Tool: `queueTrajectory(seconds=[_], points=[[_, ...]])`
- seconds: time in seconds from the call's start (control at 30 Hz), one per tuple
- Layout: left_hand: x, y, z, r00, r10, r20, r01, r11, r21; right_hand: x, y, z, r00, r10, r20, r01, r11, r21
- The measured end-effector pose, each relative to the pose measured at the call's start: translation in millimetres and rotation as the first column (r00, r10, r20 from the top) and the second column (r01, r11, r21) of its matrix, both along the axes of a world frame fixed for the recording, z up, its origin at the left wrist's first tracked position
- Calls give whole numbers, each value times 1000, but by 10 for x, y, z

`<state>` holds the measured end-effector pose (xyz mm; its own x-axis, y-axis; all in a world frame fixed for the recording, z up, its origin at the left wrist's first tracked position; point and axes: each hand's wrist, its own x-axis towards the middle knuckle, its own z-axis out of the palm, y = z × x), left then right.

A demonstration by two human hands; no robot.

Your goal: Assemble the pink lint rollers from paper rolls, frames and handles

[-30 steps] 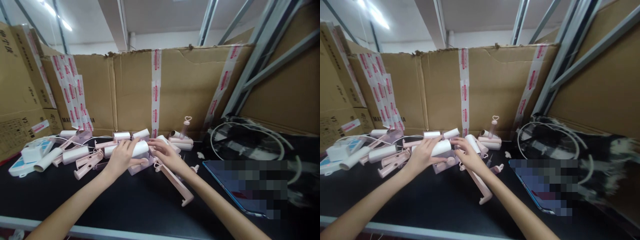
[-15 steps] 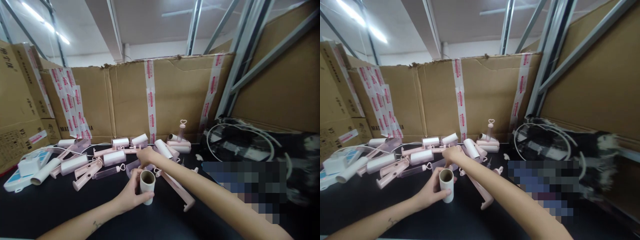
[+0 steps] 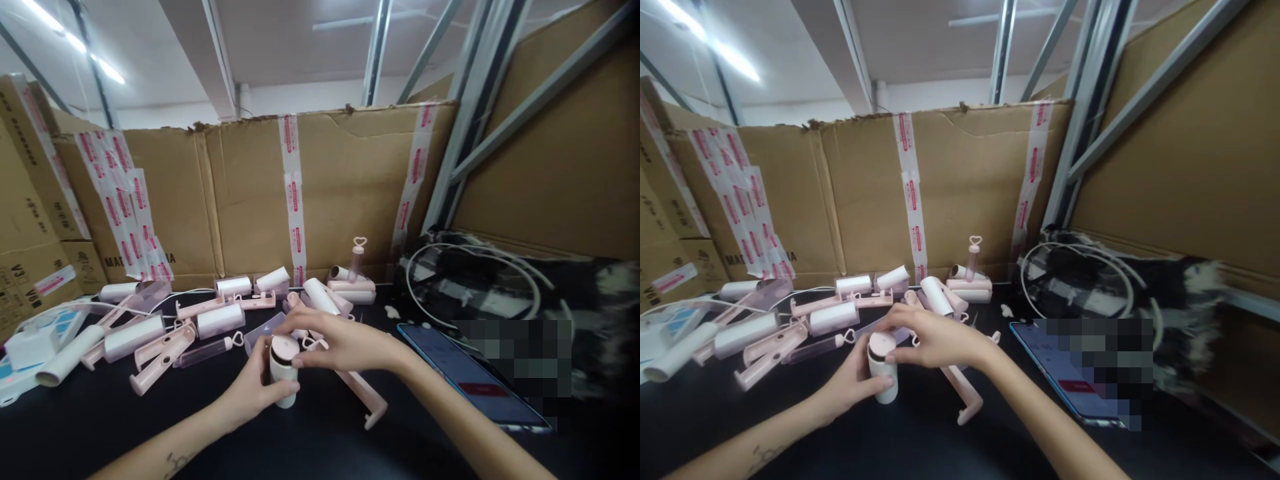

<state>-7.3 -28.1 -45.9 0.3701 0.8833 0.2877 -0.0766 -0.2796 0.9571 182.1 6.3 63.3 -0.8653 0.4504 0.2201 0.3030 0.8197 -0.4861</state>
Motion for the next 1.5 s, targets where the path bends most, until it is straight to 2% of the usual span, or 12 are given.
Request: queueTrajectory(seconds=[0.27, 0.53, 0.63, 0.83, 0.97, 1.07, 1.17, 1.23, 1.27, 1.33, 1.43, 1.5], points=[[-25, 21, -8, 994, 46, -104, -36, 995, 95, -17, -190, -297, 999, -48, 9, 44, 958, 282], [-36, 1, -30, 988, 40, -150, -22, 992, 123, -56, -190, -646, 988, -140, -70, 153, 759, 632], [-31, -17, -29, 989, 37, -145, -22, 995, 102, -102, -188, -677, 985, -134, -111, 174, 758, 629], [17, -76, 13, 1000, 16, -26, -15, 1000, 25, -65, -211, -589, 959, -57, -279, 168, 904, 392], [86, -235, 148, 980, 67, 187, -50, 994, -95, 192, -296, -389, 875, -46, -482, 289, 847, 445], [141, -372, 271, 924, 195, 330, -52, 917, -396, 296, -398, -321, 868, 52, -494, 306, 728, 614], [177, -412, 344, 876, 64, 478, 299, 705, -643, 230, -482, -371, 940, 220, -259, 63, 636, 769], [178, -378, 348, 842, 38, 538, 394, 637, -662, 161, -505, -411, 946, 321, -45, -153, 562, 813], [170, -350, 335, 840, 62, 539, 366, 668, -648, 137, -498, -415, 937, 348, 36, -234, 546, 804], [138, -285, 280, 868, 102, 485, 220, 798, -561, 108, -427, -377, 949, 315, 17, -219, 618, 755], [77, -202, 141, 964, 34, 264, 22, 978, -209, 6, -162, -227, 958, -33, -284, 204, 776, 597], [51, -174, 42, 999, -1, 45, 2, 1000, -6, -174, 73, -120, 933, -329, -144, 355, 785, 507]])
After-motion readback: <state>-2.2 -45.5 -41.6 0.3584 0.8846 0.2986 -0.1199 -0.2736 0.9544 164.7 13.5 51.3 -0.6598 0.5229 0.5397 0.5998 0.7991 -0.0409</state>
